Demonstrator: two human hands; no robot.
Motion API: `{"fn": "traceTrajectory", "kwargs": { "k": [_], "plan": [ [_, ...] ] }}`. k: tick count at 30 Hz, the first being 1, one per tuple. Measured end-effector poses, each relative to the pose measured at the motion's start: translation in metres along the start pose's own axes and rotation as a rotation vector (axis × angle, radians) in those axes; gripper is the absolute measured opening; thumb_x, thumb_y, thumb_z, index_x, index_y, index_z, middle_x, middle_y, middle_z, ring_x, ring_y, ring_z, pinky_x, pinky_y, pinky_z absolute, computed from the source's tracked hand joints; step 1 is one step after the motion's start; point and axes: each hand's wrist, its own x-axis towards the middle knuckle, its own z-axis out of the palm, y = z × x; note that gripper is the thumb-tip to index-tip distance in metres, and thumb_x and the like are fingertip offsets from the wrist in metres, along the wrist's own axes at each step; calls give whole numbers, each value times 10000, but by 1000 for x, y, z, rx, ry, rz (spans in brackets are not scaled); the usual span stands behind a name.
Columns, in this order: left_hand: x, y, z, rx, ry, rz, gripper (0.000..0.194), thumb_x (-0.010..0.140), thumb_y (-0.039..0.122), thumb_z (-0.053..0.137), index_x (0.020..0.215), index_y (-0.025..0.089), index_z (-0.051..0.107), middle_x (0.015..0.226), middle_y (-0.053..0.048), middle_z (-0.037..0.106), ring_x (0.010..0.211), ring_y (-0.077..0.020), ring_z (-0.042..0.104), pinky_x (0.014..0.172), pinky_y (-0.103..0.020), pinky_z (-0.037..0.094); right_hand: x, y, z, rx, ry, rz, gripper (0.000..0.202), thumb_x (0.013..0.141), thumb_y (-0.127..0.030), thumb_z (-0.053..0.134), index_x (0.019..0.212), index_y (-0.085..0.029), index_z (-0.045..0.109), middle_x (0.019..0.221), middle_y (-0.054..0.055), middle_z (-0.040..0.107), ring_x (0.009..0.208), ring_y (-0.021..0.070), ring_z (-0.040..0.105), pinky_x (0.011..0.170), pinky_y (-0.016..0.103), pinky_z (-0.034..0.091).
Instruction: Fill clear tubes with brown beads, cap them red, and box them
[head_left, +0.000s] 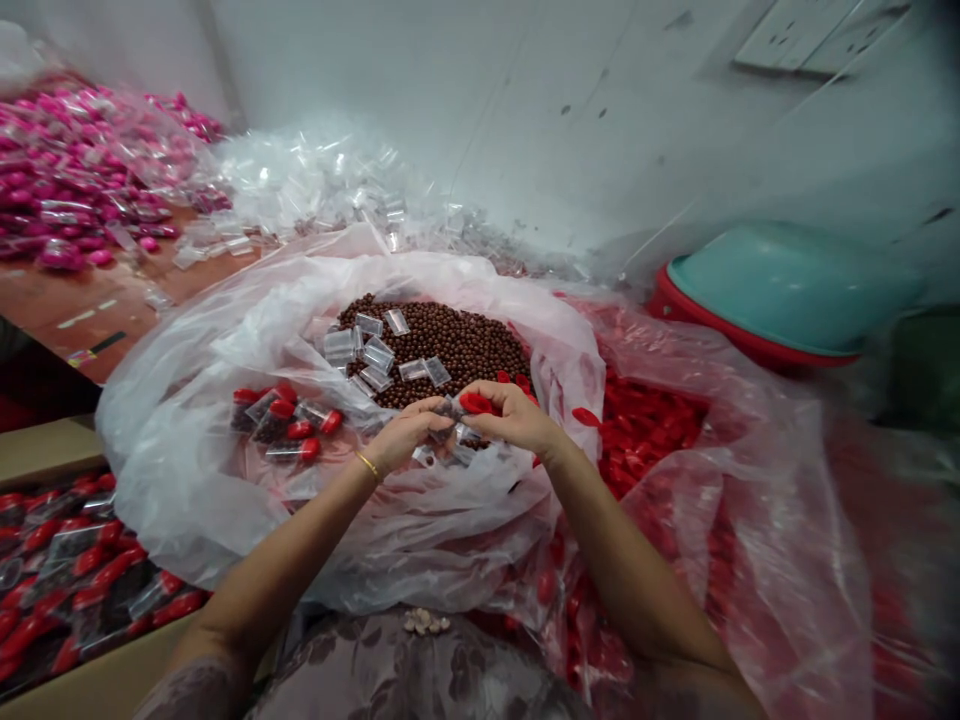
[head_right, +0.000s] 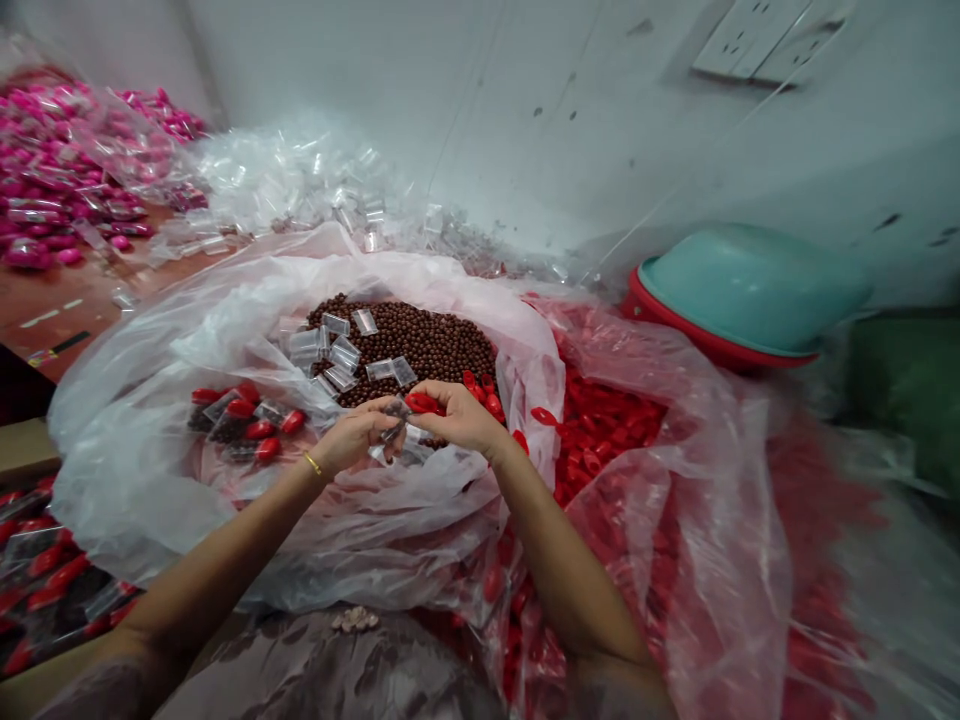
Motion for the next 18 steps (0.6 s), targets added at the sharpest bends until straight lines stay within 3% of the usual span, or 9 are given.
{"fn": "traceTrajectory", "kwargs": {
  "k": [3,5,9,12,16,18],
  "plan": [
    [3,-1,-3,-1,71,58,241,644,347,556,765,158,468,586,22,555,454,-92,506,482,-230,410,7,8,-1,19,136,57,274,667,-414,635,718,-181,500,625,-46,413,527,71,385,439,186,347],
    [4,-1,-4,63,124,105,249,674,354,564,791,156,466,645,19,577,488,-86,528,519,-227,427,11,14,-4,31,253,111,309,686,-452,610,818,-187,524,641,-47,421,512,71,374,409,181,343],
    [2,-4,-2,181,147,123,244,727,355,548,848,159,465,713,15,594,526,-79,537,529,-210,419,11,20,-5,192,237,257,389,766,-472,454,1010,-184,551,642,-36,442,469,84,390,391,213,404],
    [-2,-7,3,242,138,119,234,755,366,523,864,167,466,701,25,569,504,-71,500,489,-200,388,0,17,5,218,235,202,431,770,-429,477,1111,-184,572,712,-10,527,510,87,442,440,219,447],
    [-10,-11,9,324,117,131,255,773,394,522,856,160,467,663,28,521,512,-68,464,486,-195,370,-20,16,22,78,214,88,475,810,-454,495,1212,-211,570,960,35,615,534,71,469,450,210,444],
    [-13,-12,11,382,107,161,280,780,413,534,864,153,477,659,28,501,529,-66,445,498,-192,365,-28,20,29,-1,232,36,459,855,-450,441,1230,-218,568,992,49,617,558,83,499,467,222,462]
  ]
}}
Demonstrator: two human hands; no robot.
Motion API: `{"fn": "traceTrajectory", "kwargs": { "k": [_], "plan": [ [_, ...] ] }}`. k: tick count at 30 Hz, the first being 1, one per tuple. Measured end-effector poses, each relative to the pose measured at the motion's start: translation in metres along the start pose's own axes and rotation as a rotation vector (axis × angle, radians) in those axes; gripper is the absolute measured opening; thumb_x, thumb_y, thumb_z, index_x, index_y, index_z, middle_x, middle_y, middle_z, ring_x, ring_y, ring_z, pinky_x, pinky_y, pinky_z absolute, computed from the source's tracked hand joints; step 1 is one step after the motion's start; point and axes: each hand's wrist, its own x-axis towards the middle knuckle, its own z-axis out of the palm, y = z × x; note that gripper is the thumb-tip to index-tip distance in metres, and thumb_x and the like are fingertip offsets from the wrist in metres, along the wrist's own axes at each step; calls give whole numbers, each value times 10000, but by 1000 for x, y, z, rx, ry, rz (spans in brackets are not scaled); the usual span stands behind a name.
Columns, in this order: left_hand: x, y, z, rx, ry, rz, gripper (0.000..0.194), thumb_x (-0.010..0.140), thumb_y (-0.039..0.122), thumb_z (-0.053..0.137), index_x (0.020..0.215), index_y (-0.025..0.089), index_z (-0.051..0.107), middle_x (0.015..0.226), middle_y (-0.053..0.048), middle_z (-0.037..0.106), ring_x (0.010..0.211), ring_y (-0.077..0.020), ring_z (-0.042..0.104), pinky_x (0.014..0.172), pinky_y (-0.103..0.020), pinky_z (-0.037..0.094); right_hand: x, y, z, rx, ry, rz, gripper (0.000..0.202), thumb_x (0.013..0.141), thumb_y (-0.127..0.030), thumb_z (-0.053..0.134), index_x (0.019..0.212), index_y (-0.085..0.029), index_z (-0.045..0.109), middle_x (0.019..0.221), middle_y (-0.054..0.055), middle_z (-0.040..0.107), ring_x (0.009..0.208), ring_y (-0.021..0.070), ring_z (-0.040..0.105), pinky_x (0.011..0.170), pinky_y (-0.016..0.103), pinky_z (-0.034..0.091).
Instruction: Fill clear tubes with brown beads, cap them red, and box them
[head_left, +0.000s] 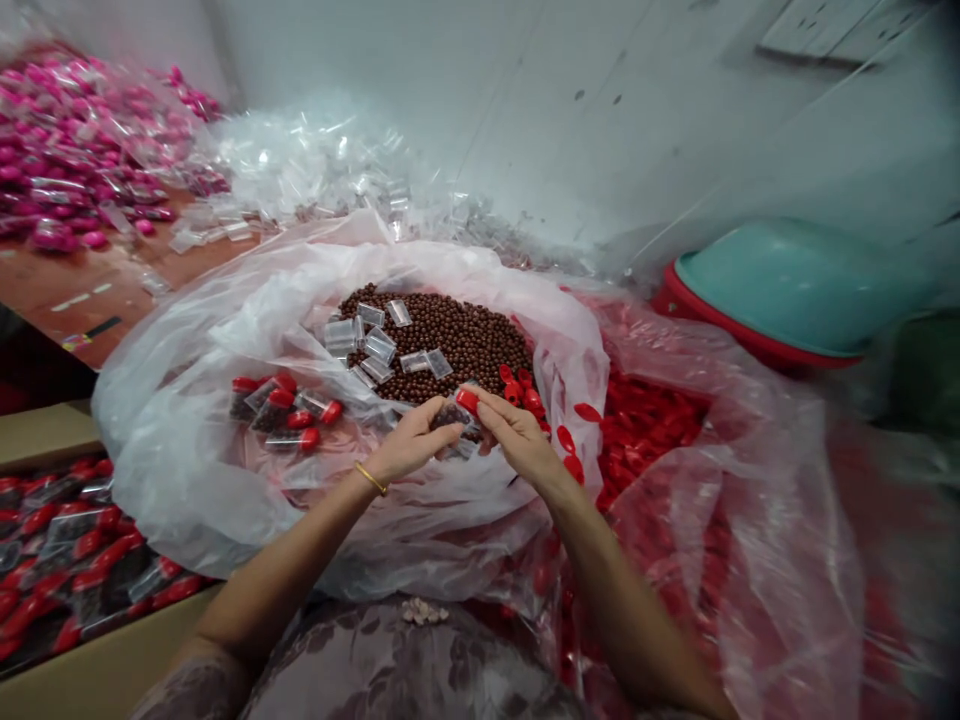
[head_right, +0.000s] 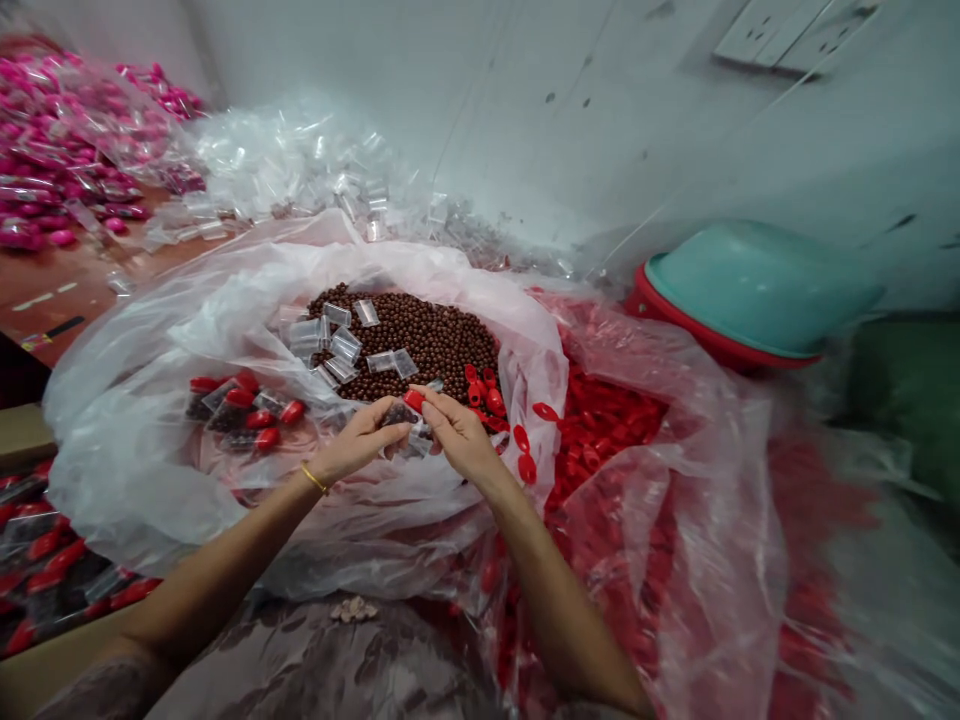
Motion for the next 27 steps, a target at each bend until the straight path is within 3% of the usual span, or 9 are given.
{"fn": "traceTrajectory", "kwargs": {
  "k": [3,7,16,19,23,25,27],
  "plan": [
    [-4,0,3,111,22,58,300,782,432,553,851,146,497,676,20,488,574,-73,434,525,-195,357,-11,7,5,-142,76,-128,436,901,-387,383,1284,-238,527,1033,65,615,756,138,590,638,276,527],
    [-10,1,8,116,-5,63,303,795,446,546,840,149,502,650,18,492,569,-85,444,521,-204,355,-26,14,7,-298,79,-253,458,915,-316,368,1360,-233,439,1171,83,601,1031,191,580,875,359,498],
    [-19,4,20,132,-116,13,338,786,473,539,705,149,483,577,28,463,523,-75,398,497,-197,318,-55,6,-5,-497,-3,-380,495,890,-247,347,1362,-122,432,994,115,682,889,187,648,783,309,519],
    [-16,7,22,223,-174,48,274,752,410,581,775,146,513,628,31,470,569,-82,399,526,-194,324,-56,-1,-13,-432,18,-358,423,901,-287,348,1225,-147,580,815,73,687,718,162,639,677,286,509],
    [-12,18,26,514,-264,64,133,704,268,570,698,156,497,603,50,410,557,-77,349,520,-198,272,-44,0,-8,-155,322,-202,477,915,-452,307,903,-180,698,618,25,590,560,132,546,552,264,454],
    [-12,22,30,586,-283,46,86,682,218,543,670,157,484,590,54,400,541,-74,344,515,-202,257,-36,2,1,109,391,-75,580,909,-530,219,921,-177,680,630,21,569,491,116,487,487,259,426],
    [-15,21,35,610,-286,28,64,668,199,528,656,157,481,577,54,417,528,-75,351,511,-207,251,-29,3,11,318,337,14,681,898,-577,107,1030,-185,648,754,40,606,541,122,523,538,278,465]
  ]
}}
